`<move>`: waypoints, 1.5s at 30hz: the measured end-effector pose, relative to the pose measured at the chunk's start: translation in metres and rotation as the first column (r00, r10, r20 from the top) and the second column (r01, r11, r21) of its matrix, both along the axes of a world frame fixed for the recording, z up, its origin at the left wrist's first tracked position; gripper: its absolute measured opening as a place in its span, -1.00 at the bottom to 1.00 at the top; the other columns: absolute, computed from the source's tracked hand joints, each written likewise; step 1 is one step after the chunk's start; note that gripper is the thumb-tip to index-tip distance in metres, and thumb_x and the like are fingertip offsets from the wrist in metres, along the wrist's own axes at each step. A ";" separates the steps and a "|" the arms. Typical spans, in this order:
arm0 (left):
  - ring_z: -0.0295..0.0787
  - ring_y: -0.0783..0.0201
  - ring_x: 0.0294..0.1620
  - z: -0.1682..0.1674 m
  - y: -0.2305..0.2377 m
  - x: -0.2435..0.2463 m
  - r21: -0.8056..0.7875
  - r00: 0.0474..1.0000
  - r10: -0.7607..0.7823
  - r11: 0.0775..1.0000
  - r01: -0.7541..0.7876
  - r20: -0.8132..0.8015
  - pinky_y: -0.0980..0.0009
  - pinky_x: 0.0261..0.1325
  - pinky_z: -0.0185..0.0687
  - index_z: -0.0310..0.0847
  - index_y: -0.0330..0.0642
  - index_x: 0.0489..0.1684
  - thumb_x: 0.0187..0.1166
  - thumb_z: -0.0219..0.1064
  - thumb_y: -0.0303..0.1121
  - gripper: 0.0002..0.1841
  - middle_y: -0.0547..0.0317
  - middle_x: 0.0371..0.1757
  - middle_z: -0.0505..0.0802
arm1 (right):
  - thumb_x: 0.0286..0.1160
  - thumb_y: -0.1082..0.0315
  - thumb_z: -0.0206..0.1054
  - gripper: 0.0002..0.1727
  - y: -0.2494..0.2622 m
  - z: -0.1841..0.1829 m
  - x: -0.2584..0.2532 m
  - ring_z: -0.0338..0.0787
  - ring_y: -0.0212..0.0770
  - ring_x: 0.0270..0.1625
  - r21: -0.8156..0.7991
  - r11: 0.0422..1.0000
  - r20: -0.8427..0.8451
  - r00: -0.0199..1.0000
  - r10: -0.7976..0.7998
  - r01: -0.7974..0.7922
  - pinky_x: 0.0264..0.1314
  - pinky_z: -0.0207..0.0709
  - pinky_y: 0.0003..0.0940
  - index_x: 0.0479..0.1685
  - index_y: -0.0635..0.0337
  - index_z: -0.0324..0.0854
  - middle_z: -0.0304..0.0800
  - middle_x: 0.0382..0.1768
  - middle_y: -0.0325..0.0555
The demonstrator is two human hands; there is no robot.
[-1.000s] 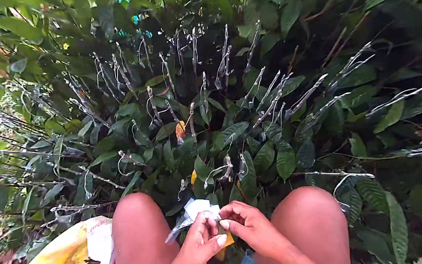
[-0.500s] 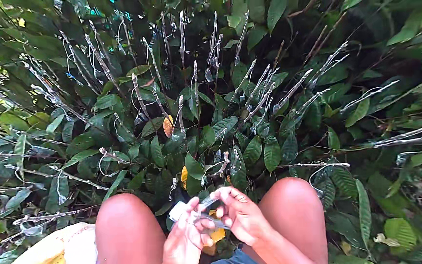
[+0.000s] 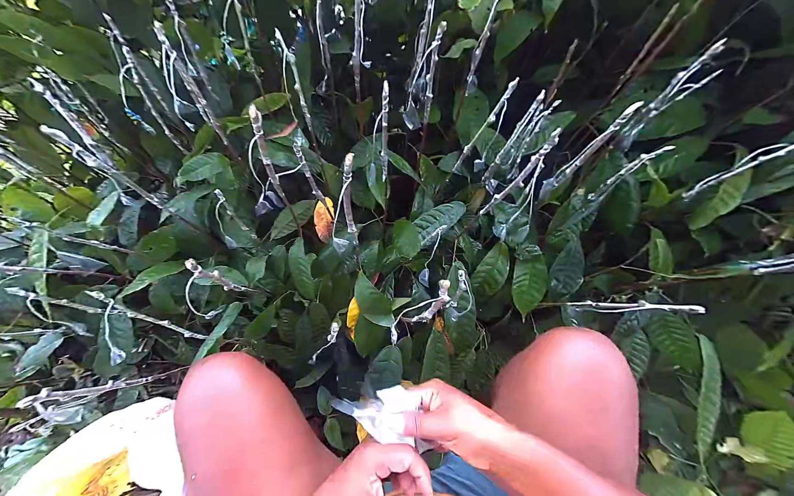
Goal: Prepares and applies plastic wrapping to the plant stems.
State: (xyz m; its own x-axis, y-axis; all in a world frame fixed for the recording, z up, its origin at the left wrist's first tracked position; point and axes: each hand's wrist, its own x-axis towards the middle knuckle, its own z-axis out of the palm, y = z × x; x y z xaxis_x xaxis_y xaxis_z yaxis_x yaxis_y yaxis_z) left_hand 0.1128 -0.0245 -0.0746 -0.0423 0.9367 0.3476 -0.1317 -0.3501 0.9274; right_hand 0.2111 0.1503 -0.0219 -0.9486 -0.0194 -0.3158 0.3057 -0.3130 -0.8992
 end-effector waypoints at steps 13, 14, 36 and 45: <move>0.43 0.66 -0.56 0.021 0.008 -0.002 -0.336 0.971 -0.217 0.926 0.172 -0.101 0.69 -0.43 0.34 0.74 -0.41 -0.38 0.68 0.33 -0.28 -0.67 0.31 -0.59 0.66 | 0.59 0.26 0.40 -0.75 -0.010 -0.011 0.002 0.74 -0.43 -0.23 0.537 0.836 -0.266 0.963 0.046 0.108 -0.09 0.60 -0.44 -0.28 0.30 0.81 0.81 -0.35 -0.12; 0.38 0.61 -0.60 0.022 0.008 -0.004 -0.351 0.956 -0.230 0.923 0.155 -0.182 0.64 -0.48 0.29 0.72 -0.40 -0.44 0.70 0.31 -0.24 -0.63 0.27 -0.63 0.61 | 0.60 0.24 0.41 -0.74 -0.007 -0.010 0.003 0.70 -0.47 -0.28 0.518 0.851 -0.246 0.968 0.046 0.091 -0.15 0.57 -0.48 -0.29 0.29 0.80 0.77 -0.38 -0.17; 0.85 -0.16 -0.19 0.061 0.028 -0.013 -0.469 0.259 -0.444 0.882 -0.043 -0.858 -0.19 -0.18 0.68 0.75 -0.20 -0.44 0.67 0.26 -0.07 -0.60 -0.08 -0.38 0.84 | 0.58 0.36 0.29 -0.79 0.008 0.036 -0.016 0.71 -0.41 -0.26 0.683 0.721 -0.274 0.956 0.106 0.116 -0.15 0.59 -0.46 -0.21 0.21 0.85 0.82 -0.28 -0.17; 0.80 0.57 -0.23 0.038 0.025 -0.018 0.081 0.900 0.406 0.903 -0.421 0.157 0.63 -0.15 0.74 0.80 0.02 0.20 0.74 0.27 -0.13 -0.72 0.33 -0.09 0.90 | 0.62 0.35 0.37 -0.87 0.008 0.008 -0.013 0.54 -0.64 -0.48 -0.293 0.856 -0.421 0.746 -0.516 0.426 -0.44 0.41 -0.72 -0.10 0.09 0.83 0.77 -0.34 -0.37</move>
State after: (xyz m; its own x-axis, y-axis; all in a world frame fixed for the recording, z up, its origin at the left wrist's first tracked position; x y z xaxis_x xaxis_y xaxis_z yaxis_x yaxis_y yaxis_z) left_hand 0.0945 0.0003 -0.0367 -0.4707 0.7804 0.4117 -0.0721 -0.4990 0.8636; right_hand 0.1984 0.1583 -0.0138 -0.8777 0.4601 0.1342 -0.3654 -0.4612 -0.8086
